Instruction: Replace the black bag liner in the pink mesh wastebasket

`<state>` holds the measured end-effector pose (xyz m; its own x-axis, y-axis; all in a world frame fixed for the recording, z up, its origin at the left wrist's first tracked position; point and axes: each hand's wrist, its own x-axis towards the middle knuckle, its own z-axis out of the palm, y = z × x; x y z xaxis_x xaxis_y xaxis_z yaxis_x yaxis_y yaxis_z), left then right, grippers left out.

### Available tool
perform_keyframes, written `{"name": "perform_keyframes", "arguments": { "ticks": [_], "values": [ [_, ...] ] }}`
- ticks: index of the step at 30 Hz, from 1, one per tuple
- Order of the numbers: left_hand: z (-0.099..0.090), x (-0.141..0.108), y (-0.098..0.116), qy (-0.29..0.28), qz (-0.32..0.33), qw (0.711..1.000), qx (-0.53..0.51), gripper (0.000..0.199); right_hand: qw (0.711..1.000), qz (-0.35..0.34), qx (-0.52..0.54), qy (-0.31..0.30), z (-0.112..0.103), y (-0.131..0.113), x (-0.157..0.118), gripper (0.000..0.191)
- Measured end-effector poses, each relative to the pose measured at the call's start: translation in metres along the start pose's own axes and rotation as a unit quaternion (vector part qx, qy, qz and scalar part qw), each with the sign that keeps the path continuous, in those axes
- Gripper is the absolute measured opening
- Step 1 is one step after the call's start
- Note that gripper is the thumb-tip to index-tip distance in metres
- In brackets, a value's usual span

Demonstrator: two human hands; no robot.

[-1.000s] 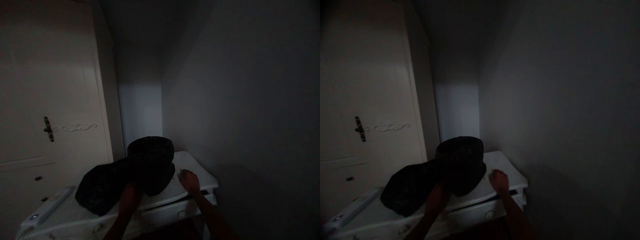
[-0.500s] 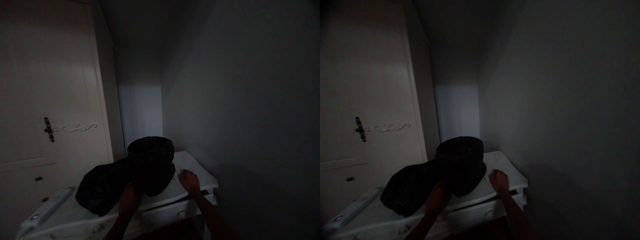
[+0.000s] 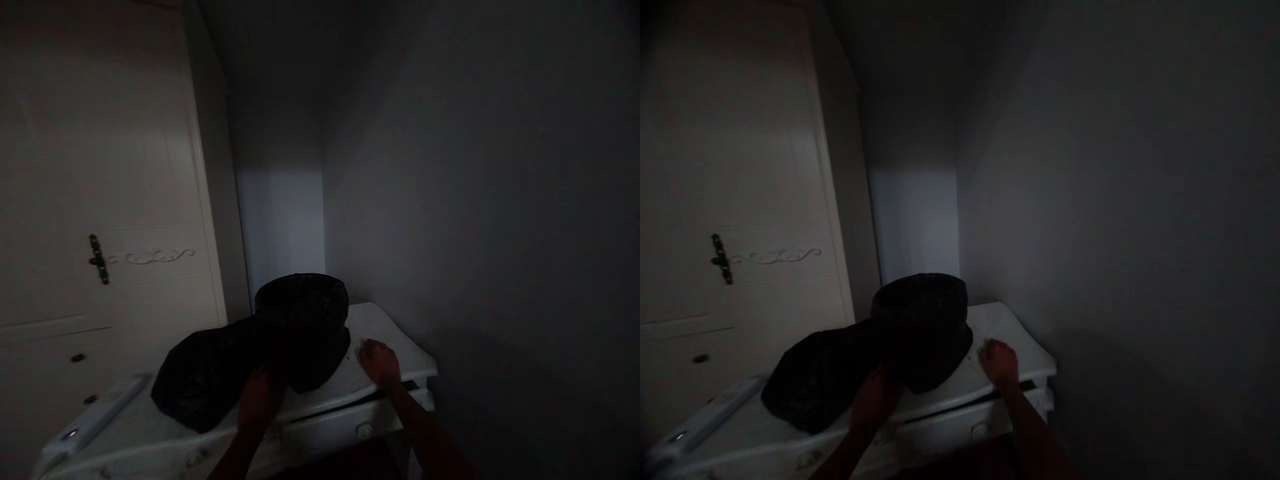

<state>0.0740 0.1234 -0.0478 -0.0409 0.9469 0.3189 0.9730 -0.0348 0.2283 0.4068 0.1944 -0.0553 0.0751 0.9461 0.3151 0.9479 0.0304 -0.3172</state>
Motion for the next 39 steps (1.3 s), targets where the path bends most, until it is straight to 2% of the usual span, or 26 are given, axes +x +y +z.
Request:
{"name": "perform_keyframes", "arguments": {
  "ticks": [9,19,25,35,39],
  "values": [
    [0.0006,0.0004,-0.0023,0.006,0.02,0.999,0.037,0.041,1.0,-0.008,-0.008,-0.006,-0.0013,0.0002,-0.0001,0.035],
    [0.0044,-0.0004,-0.0037,0.006,0.013,1.0,0.001,0.032,1.0,-0.016,0.005,0.004,0.0053,0.0032,0.0022,0.035],
    [0.0084,0.0008,-0.006,0.004,0.002,1.0,0.01,0.043,1.0,-0.018,-0.002,0.004,0.0023,0.0014,0.0012,0.037],
    [0.0066,0.0007,-0.0052,0.003,-0.004,1.0,0.002,0.047,1.0,-0.013,0.006,0.004,0.001,0.0005,0.0004,0.036],
    [0.0073,0.0019,-0.0057,0.008,0.014,1.0,0.012,0.043,1.0,-0.013,0.006,0.009,0.0035,0.0015,0.0011,0.034]
  ]
}}
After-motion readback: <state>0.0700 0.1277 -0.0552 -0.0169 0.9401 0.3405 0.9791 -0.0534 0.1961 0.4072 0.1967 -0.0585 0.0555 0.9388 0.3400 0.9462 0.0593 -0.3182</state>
